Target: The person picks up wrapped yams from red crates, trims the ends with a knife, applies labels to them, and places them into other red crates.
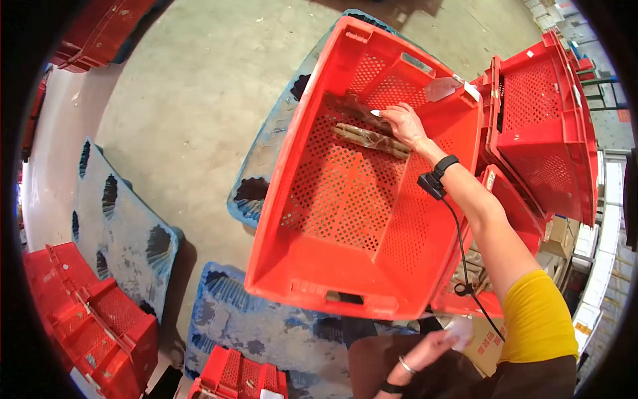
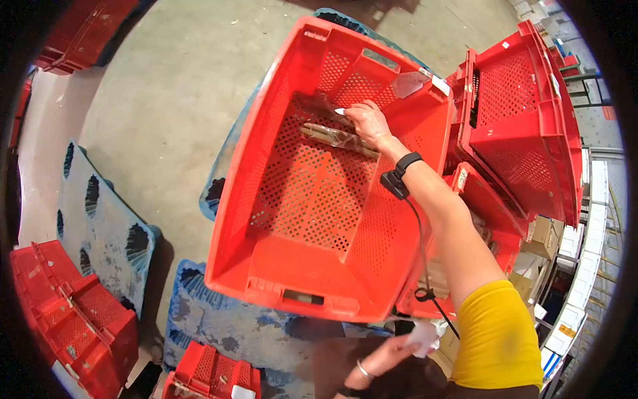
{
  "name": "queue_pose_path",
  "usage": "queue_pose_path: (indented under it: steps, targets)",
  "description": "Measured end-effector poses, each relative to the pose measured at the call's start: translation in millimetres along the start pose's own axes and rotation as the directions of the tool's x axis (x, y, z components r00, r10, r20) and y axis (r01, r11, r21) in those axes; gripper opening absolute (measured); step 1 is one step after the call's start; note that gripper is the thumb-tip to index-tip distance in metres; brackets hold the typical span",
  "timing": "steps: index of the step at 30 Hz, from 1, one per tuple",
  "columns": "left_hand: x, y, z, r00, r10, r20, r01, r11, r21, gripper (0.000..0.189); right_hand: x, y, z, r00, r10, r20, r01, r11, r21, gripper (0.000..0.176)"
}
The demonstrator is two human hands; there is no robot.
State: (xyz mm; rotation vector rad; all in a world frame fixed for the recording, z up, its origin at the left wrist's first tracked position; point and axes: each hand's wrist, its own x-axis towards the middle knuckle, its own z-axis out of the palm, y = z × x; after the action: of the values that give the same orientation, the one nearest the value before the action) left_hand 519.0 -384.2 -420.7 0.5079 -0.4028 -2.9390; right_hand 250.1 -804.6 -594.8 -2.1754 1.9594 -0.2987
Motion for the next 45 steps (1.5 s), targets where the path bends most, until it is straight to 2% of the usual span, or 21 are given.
queue_pose_path:
  steps: [2,3,4,6,9,11,16,18,19,20,22,24,26,27,29,32,33,38,41,44,45]
  targets:
    - [10,-30,5,0.986,-0.061,0.154,0.059,0.998,0.020,0.032,7,5,22,0.962,-0.247,-0.113,0.222,0.955,-0.194,0.023]
    - [8,-18,13,0.987,0.044,0.156,-0.062,0.991,0.117,0.031,9,9,30,0.951,-0.307,-0.037,0.280,0.906,-0.317,0.030]
    - [15,-41,17,0.982,0.052,0.180,-0.066,0.995,0.072,0.032,9,23,47,0.951,-0.308,-0.036,0.281,0.905,-0.319,0.030]
    - [2,-4,20,0.988,0.125,0.094,-0.139,0.976,0.169,0.020,2,56,84,0.925,-0.304,0.229,0.380,0.768,-0.516,0.037]
    - [-2,-8,28,0.998,0.020,-0.054,-0.027,0.992,-0.124,0.015,-23,62,100,0.951,-0.228,0.210,0.310,0.668,-0.677,0.053]
    - [-1,5,27,0.999,0.019,-0.031,-0.022,0.994,-0.105,0.014,-27,65,100,0.946,-0.159,0.283,0.323,0.531,-0.783,0.063]
    - [8,-4,25,0.992,0.116,-0.058,-0.120,0.991,-0.062,0.012,-21,60,90,0.934,-0.154,0.323,0.355,0.511,-0.783,0.063]
    - [4,11,26,0.998,-0.024,-0.051,0.014,0.981,-0.191,0.011,-25,63,92,0.944,-0.132,0.302,0.314,0.638,-0.703,0.062]
    - [8,0,24,0.987,0.127,-0.095,-0.125,0.992,0.029,0.012,-22,54,85,0.939,-0.145,0.311,0.332,0.612,-0.718,0.058]
    - [8,-9,23,0.987,0.127,-0.098,-0.125,0.992,0.032,0.012,-19,40,80,0.940,-0.146,0.308,0.330,0.614,-0.717,0.058]
    - [12,2,26,0.984,0.148,-0.100,-0.143,0.988,0.055,0.014,-26,16,79,0.989,-0.052,0.136,0.109,0.886,-0.450,0.052]
    - [14,-5,27,0.990,0.092,-0.109,-0.088,0.995,0.048,0.019,-38,0,90,0.999,0.033,0.034,-0.026,0.981,-0.190,0.066]
    - [23,-52,17,0.995,-0.071,0.076,0.072,0.997,-0.007,0.033,-47,24,118,0.952,0.270,0.142,-0.239,0.949,-0.204,0.070]
    - [25,-61,19,0.995,0.093,0.027,-0.093,0.996,0.015,0.034,-45,31,121,0.956,0.244,0.160,-0.220,0.963,-0.157,0.070]
    - [23,-48,21,0.997,0.072,0.006,-0.071,0.997,-0.023,0.034,-39,41,117,0.955,0.211,0.207,-0.213,0.977,-0.009,0.069]
    - [24,-56,25,0.999,0.019,0.031,-0.018,0.999,-0.051,0.034,-25,73,102,0.759,0.220,0.613,-0.500,0.800,0.331,0.069]
    - [26,-60,24,0.997,-0.024,0.067,0.025,1.000,-0.019,0.035,-21,72,92,0.651,0.261,0.713,-0.588,0.767,0.256,0.074]
    - [22,-58,22,0.993,-0.078,0.084,0.084,0.993,-0.080,0.033,-21,61,75,0.587,0.528,0.614,-0.564,0.810,-0.157,0.082]
    - [24,-50,23,0.992,-0.068,0.107,0.083,0.986,-0.142,0.030,-28,19,19,0.686,0.411,0.600,-0.211,0.902,-0.376,0.062]
    - [24,-52,22,0.998,-0.064,0.026,0.065,0.997,-0.048,0.026,-75,-18,-60,0.934,-0.195,0.299,0.143,0.972,0.187,0.043]
    - [22,-42,20,0.998,-0.054,0.036,0.050,0.994,0.093,0.026,-103,-53,-108,0.968,-0.191,0.166,0.127,0.934,0.334,0.033]
